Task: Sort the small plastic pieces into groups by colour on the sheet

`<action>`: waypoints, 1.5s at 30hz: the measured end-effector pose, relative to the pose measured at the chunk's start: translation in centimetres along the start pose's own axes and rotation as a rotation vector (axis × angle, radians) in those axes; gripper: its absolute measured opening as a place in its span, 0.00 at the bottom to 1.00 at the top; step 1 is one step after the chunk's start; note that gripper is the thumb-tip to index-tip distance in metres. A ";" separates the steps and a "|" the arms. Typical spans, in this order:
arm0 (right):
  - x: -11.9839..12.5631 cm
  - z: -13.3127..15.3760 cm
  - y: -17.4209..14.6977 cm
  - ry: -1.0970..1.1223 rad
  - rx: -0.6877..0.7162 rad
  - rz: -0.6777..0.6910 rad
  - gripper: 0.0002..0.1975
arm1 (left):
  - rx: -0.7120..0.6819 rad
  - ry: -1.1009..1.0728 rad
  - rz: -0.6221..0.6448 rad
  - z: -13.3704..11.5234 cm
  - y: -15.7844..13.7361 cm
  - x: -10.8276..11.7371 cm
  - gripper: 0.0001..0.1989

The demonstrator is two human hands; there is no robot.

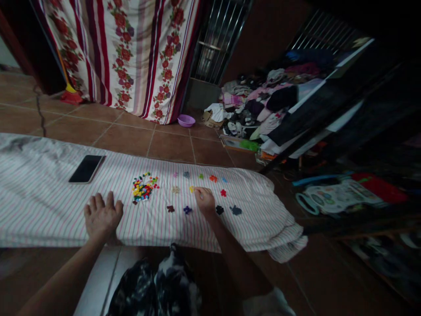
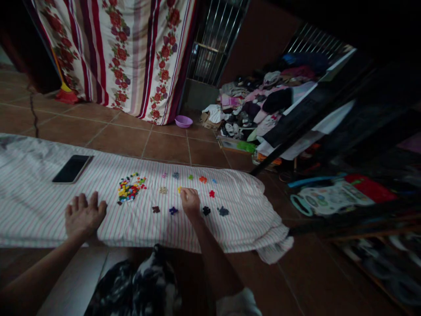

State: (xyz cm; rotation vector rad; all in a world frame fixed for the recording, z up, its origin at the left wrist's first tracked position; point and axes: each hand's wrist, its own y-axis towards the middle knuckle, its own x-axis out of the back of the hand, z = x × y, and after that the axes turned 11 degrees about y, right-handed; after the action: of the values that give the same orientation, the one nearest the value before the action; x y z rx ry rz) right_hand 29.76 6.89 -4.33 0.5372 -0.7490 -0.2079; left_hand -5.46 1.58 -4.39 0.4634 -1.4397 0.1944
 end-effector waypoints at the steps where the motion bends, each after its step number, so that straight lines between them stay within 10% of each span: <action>1: 0.9 -0.7 -0.5 -0.008 -0.007 -0.039 0.15 | -0.001 -0.006 0.012 0.0 0.0 0.1 0.30; 15: 12.1 -9.8 -6.0 -0.297 -0.225 -0.267 0.20 | -0.027 -0.070 0.008 0.2 -0.2 0.5 0.30; 45: 10.6 -8.3 -4.4 -0.205 -0.115 -0.346 0.19 | 0.009 0.040 0.033 -0.1 0.2 -0.3 0.30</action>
State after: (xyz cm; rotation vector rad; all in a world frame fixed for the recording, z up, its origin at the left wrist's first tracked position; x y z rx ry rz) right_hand 43.22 2.49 -5.43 0.5383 -0.8344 -0.6314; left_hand -5.52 1.82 -4.67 0.4416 -1.4087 0.2356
